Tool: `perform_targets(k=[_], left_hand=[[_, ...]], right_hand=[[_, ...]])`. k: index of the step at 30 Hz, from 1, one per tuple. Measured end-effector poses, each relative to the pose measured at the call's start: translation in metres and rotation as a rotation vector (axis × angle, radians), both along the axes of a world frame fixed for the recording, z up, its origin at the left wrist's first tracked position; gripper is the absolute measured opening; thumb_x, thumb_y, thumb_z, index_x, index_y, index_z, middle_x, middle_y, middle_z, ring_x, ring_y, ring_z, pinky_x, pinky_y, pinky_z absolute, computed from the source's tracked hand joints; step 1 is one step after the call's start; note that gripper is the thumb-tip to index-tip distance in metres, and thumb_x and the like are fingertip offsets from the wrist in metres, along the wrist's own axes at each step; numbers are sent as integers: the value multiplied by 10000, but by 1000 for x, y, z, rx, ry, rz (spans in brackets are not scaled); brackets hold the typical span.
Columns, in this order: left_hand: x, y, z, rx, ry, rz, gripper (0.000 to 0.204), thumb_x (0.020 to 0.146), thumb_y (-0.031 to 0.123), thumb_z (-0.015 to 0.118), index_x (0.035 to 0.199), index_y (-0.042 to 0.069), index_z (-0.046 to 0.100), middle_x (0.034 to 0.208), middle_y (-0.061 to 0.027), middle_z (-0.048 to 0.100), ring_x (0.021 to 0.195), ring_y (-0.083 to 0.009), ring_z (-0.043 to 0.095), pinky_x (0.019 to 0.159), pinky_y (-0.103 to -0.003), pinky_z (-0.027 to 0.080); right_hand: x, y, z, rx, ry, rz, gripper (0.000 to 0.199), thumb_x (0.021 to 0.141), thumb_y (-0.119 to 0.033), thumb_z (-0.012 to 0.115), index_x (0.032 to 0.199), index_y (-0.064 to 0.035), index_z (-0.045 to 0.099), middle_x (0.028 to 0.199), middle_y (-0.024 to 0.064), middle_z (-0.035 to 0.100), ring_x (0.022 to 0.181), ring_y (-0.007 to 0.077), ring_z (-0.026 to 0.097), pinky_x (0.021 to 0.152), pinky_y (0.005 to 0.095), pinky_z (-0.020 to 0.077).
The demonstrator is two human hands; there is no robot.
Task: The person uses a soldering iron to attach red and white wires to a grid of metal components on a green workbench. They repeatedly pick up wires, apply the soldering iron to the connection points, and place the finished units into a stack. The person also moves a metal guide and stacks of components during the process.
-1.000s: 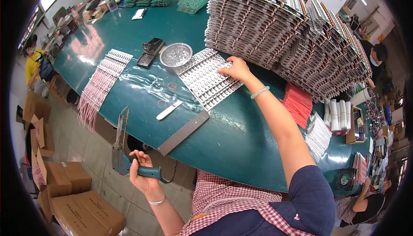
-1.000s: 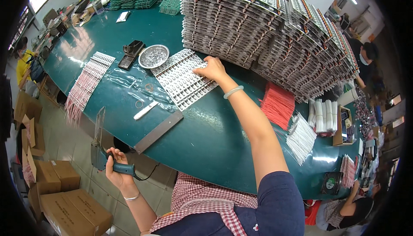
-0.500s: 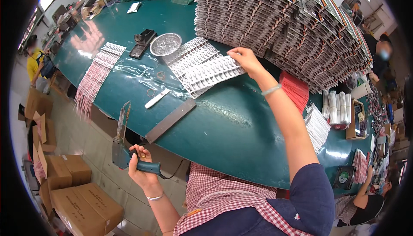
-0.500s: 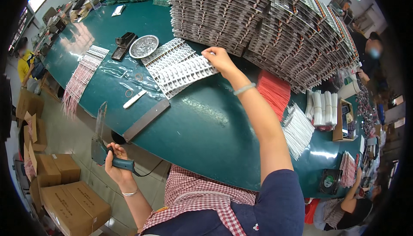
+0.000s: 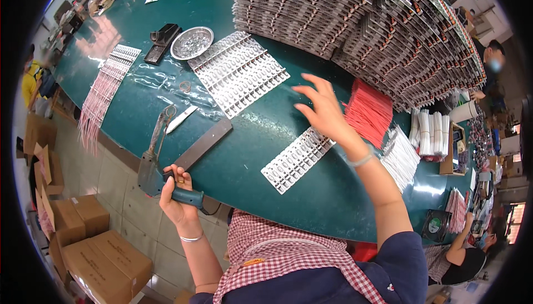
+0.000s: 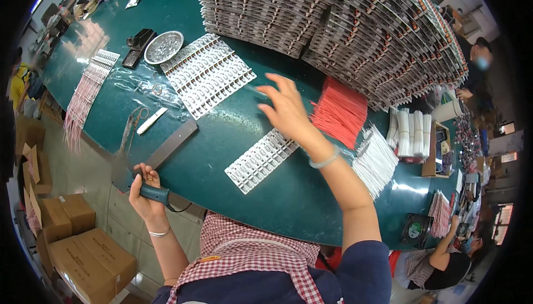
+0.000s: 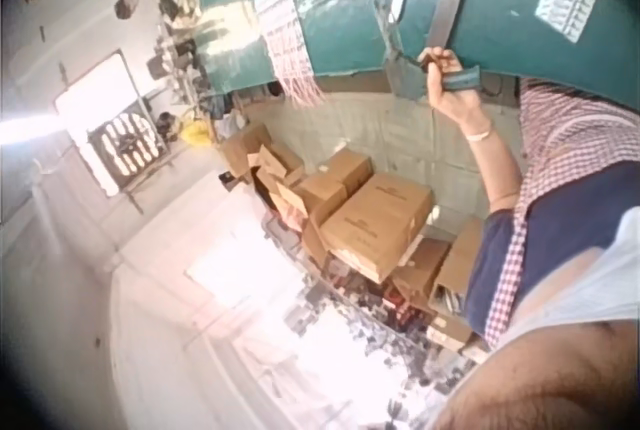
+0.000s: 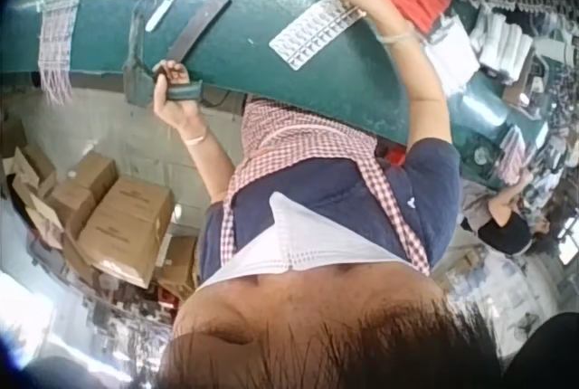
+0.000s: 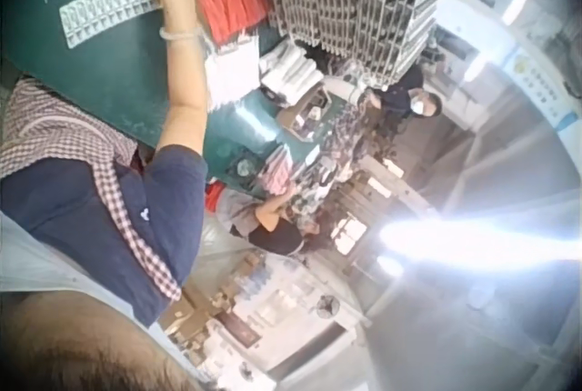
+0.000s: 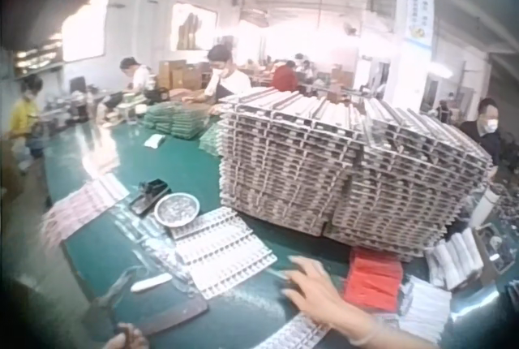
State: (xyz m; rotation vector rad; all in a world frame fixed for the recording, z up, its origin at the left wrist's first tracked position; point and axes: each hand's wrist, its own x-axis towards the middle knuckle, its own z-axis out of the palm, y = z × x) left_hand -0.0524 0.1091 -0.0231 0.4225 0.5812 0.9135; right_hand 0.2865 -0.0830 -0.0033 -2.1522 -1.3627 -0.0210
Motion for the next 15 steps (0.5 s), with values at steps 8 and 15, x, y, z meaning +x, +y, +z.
perform_targets(k=[8, 15], left_hand=[[23, -23, 6, -80, -36, -76, 200, 870, 28, 572, 1069, 18, 591, 1071, -117, 674, 1167, -259, 584, 1124, -609, 292], [57, -20, 5, -58, -25, 23, 203, 862, 23, 589, 1065, 20, 592, 1052, -120, 671, 1192, -264, 574, 1114, -626, 290]], right_hand=[[1, 95, -33, 89, 96, 235, 259, 757, -136, 757, 999, -114, 665, 1057, 60, 576, 1077, 277, 515, 972, 414, 387], [13, 69, -26, -27, 144, 268, 229, 776, -154, 747, 990, -132, 669, 1033, 48, 571, 1072, 266, 500, 972, 400, 364]])
